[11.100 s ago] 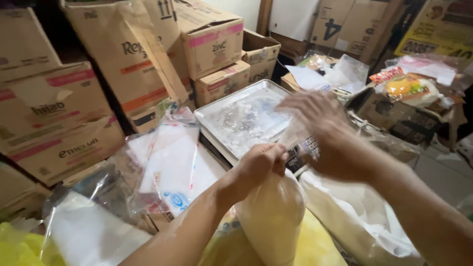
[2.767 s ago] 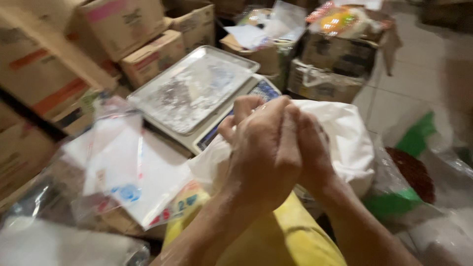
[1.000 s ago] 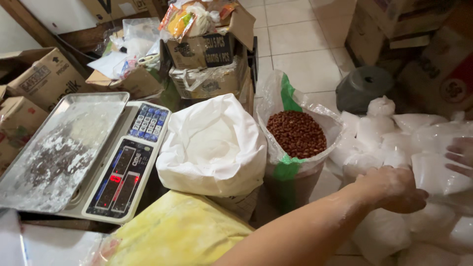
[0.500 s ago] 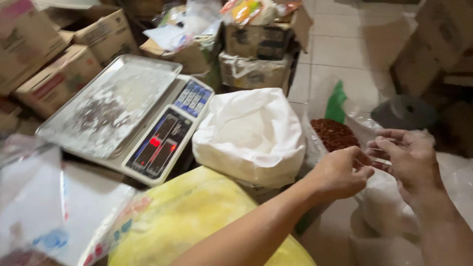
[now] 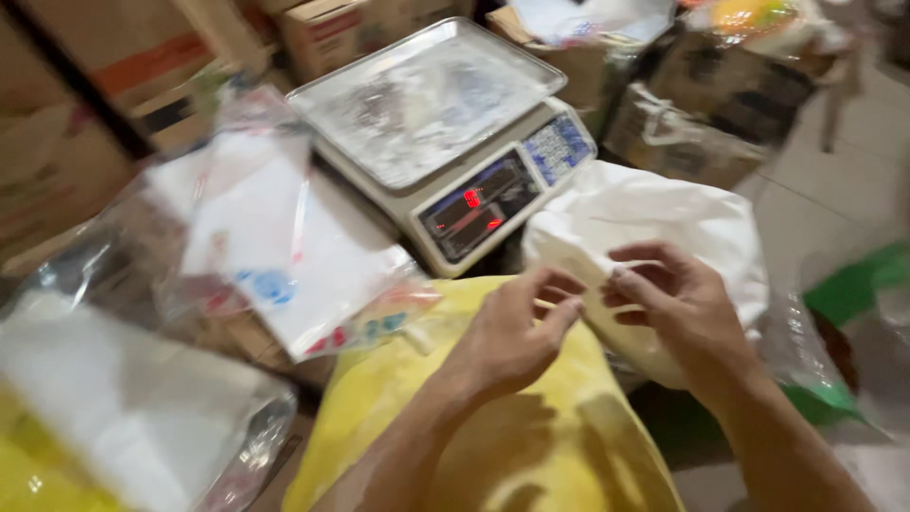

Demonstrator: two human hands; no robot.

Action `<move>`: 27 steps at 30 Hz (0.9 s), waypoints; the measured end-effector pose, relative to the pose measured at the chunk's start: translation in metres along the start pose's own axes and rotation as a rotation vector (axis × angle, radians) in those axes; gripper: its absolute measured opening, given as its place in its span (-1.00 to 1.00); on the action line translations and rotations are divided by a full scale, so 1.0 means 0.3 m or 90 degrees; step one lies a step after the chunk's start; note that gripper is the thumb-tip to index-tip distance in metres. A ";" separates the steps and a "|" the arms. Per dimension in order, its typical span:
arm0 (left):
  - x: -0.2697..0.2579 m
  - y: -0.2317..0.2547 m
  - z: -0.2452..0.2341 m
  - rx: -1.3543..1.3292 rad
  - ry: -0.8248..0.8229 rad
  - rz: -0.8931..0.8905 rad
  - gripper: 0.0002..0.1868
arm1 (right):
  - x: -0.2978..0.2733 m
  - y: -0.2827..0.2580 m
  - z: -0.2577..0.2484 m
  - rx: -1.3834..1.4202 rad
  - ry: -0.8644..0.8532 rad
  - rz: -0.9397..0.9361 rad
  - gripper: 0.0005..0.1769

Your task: The person scoops white powder from a large sack into a plastic bag, places the bag on a digital scale, and adjusts the amount to reach a target weight. The person then ties the bag and sets it aside before repeating the process with another bag.

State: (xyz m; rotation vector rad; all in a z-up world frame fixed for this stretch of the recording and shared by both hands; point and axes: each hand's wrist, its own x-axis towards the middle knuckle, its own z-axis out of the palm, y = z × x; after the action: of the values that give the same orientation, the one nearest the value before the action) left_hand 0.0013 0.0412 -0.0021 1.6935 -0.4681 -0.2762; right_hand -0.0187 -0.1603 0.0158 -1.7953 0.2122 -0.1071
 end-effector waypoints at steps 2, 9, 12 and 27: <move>-0.064 -0.029 -0.104 0.003 0.098 0.014 -0.68 | 0.028 -0.009 0.126 0.002 -0.116 -0.017 -0.68; -0.240 -0.214 -0.408 0.209 0.568 0.017 -0.68 | 0.139 -0.030 0.627 -0.136 -0.361 -0.006 -0.71; -0.264 -0.333 -0.537 0.291 0.792 -0.084 -0.43 | 0.212 -0.025 0.807 -0.224 -0.357 -0.061 -0.67; -0.318 -0.722 -0.975 0.184 0.986 -0.183 -0.88 | 0.403 -0.003 1.345 -0.490 -0.208 -0.319 -0.22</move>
State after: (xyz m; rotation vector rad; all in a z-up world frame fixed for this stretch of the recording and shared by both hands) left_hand 0.0768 0.3691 -0.1703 1.7315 0.9193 0.9187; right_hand 0.1747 0.2006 -0.0825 -2.5648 -0.5038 -0.0901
